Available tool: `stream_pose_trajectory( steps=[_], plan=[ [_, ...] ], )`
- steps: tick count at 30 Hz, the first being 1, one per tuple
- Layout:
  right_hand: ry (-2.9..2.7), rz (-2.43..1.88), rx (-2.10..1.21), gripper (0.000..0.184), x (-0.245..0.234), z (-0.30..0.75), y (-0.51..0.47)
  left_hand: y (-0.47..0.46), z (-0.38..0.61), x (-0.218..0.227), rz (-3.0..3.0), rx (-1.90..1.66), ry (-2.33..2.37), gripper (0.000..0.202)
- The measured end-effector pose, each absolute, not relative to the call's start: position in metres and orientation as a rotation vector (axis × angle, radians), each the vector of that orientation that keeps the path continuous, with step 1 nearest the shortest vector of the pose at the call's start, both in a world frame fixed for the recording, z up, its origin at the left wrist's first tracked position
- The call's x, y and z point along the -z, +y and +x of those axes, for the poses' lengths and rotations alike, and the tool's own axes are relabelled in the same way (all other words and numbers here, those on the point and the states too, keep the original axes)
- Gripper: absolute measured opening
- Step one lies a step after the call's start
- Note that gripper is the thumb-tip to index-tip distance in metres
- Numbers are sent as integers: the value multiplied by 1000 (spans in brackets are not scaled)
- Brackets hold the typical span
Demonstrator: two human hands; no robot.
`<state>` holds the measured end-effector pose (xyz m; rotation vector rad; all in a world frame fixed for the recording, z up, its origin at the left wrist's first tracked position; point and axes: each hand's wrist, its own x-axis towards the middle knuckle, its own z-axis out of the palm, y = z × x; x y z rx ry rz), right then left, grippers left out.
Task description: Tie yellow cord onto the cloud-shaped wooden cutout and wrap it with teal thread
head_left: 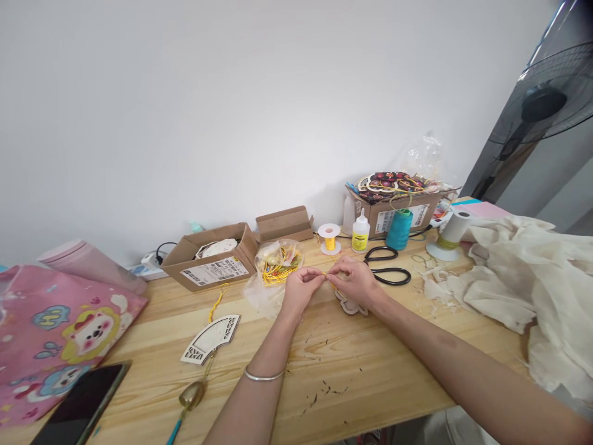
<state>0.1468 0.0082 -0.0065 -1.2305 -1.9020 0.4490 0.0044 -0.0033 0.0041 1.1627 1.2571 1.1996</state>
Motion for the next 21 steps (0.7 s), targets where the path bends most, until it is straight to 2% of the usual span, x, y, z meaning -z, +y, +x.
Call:
stream_pose_trajectory(
  steps=[14, 21],
  plan=[
    [-1853, -1311, -653, 12, -1, 145, 6, -4, 2, -5, 1111, -1201, 1214, 22],
    [-1849, -1272, -643, 13, -2, 145, 5, -6, 2, -7, 1100, -1182, 1215, 21]
  ],
)
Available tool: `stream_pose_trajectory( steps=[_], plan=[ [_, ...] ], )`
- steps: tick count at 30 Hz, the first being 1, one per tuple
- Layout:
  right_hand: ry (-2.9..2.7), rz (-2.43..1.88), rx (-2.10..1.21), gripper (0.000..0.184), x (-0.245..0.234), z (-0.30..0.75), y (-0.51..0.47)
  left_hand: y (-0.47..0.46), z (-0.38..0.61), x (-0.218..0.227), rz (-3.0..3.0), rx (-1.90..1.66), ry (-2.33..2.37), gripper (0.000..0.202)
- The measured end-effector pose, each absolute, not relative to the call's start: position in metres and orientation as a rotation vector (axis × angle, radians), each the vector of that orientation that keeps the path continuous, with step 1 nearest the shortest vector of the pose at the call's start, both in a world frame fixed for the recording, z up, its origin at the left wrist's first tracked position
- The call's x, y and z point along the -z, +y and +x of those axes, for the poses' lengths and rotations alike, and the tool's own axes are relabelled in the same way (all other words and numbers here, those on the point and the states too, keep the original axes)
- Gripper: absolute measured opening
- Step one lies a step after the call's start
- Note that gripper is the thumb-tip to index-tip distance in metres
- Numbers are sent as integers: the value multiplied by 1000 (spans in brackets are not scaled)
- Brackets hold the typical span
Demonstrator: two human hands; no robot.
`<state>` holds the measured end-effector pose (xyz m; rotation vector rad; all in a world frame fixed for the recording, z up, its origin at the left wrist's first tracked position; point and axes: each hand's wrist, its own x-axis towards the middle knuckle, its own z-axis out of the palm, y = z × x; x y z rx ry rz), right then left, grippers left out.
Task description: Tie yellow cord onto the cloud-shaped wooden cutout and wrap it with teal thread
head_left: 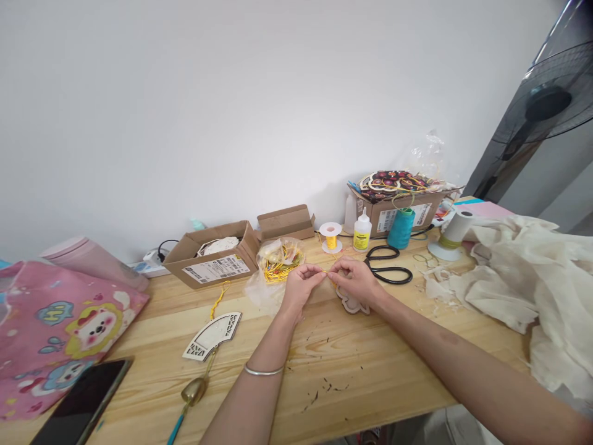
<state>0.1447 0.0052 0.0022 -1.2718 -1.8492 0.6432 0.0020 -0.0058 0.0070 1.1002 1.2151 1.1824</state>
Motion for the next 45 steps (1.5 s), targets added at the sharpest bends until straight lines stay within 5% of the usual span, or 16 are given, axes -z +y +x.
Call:
stream_pose_trajectory(
  steps=[45],
  plan=[
    [-1789, -1237, -757, 14, 2, 144, 8, -5, 4, -4, 1124, -1261, 1173, 16]
  ],
)
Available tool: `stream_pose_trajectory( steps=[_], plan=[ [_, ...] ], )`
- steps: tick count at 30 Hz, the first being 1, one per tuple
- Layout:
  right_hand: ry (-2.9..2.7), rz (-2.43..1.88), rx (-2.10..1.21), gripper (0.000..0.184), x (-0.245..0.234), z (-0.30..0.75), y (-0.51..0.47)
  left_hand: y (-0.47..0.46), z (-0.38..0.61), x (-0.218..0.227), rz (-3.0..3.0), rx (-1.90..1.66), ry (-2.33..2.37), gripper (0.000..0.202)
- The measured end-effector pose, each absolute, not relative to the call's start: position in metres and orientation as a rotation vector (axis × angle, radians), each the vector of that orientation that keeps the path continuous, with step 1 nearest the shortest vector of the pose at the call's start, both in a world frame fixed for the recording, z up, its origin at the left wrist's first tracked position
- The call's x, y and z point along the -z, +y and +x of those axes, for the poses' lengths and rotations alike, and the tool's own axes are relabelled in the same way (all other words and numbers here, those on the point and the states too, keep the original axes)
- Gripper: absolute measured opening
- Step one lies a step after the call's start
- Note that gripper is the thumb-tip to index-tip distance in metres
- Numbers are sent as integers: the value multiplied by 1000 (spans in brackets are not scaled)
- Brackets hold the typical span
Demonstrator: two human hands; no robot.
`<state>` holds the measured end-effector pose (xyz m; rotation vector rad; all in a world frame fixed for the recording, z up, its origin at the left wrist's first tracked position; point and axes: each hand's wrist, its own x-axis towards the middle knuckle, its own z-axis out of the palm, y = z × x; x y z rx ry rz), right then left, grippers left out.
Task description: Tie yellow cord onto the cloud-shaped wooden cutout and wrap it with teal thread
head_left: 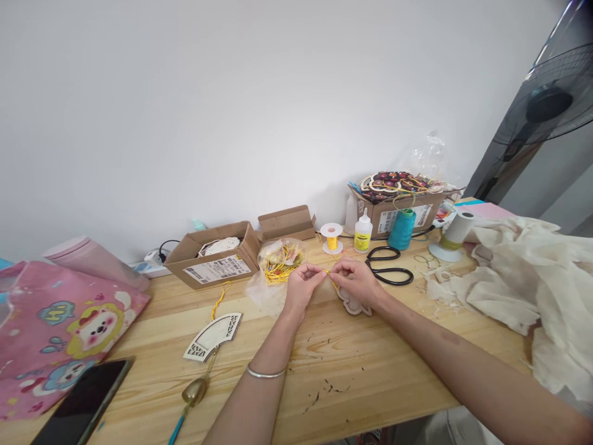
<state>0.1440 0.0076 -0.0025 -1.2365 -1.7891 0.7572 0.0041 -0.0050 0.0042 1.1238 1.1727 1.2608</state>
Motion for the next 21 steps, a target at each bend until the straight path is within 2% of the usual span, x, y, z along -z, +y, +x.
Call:
stream_pose_trajectory(
  steps=[21],
  plan=[
    [-1841, -1215, -724, 12, -2, 143, 5, -4, 3, -4, 1134, -1260, 1182, 16]
  ],
)
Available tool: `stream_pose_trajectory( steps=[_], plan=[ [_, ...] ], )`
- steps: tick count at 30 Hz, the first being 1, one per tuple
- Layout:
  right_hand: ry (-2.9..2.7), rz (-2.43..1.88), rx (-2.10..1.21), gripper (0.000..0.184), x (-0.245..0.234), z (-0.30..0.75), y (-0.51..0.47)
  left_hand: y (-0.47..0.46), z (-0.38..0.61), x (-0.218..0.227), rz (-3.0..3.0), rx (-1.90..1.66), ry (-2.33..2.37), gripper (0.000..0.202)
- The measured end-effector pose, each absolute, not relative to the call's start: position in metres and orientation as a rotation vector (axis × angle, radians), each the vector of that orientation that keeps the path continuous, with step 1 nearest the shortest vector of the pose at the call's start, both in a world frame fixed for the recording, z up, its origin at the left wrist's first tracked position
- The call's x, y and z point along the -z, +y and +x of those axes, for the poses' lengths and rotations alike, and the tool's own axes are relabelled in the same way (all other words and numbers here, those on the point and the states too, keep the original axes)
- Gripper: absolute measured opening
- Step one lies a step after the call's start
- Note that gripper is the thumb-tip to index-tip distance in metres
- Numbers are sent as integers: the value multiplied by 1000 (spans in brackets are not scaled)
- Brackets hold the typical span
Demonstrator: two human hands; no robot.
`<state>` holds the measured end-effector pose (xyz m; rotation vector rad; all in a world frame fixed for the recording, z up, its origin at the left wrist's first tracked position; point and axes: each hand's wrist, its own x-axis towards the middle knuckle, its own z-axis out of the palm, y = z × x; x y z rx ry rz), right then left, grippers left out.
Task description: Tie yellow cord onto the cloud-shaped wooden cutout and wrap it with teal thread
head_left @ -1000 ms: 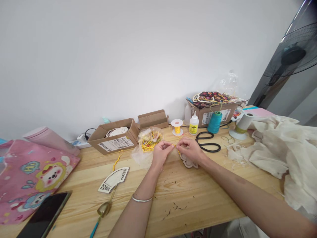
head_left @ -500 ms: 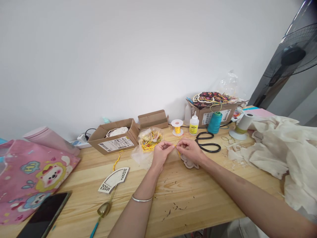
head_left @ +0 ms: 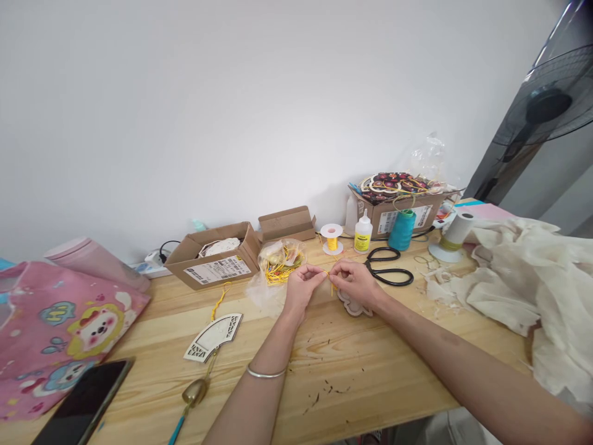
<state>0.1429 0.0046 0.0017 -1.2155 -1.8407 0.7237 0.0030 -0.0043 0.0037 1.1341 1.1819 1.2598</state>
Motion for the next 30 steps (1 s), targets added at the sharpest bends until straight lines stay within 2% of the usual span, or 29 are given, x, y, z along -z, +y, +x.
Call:
stream_pose_trajectory(
  steps=[5, 11, 15, 23, 30],
  plan=[
    [-1800, -1232, -766, 12, 0, 143, 6, -4, 2, -4, 1168, -1291, 1149, 15],
    [-1727, -1282, -838, 13, 5, 143, 9, -5, 3, -4, 1207, -1275, 1049, 26],
    [-1729, -1293, -843, 13, 7, 143, 10, -4, 2, -3, 1225, -1255, 1040, 27],
    [-1845, -1118, -548, 11, 10, 145, 9, -4, 1, -1, 1189, -1269, 1045, 25],
    [-1923, -1133, -466, 11, 8, 147, 9, -3, 0, 0, 1194, -1268, 1036, 24]
  ],
)
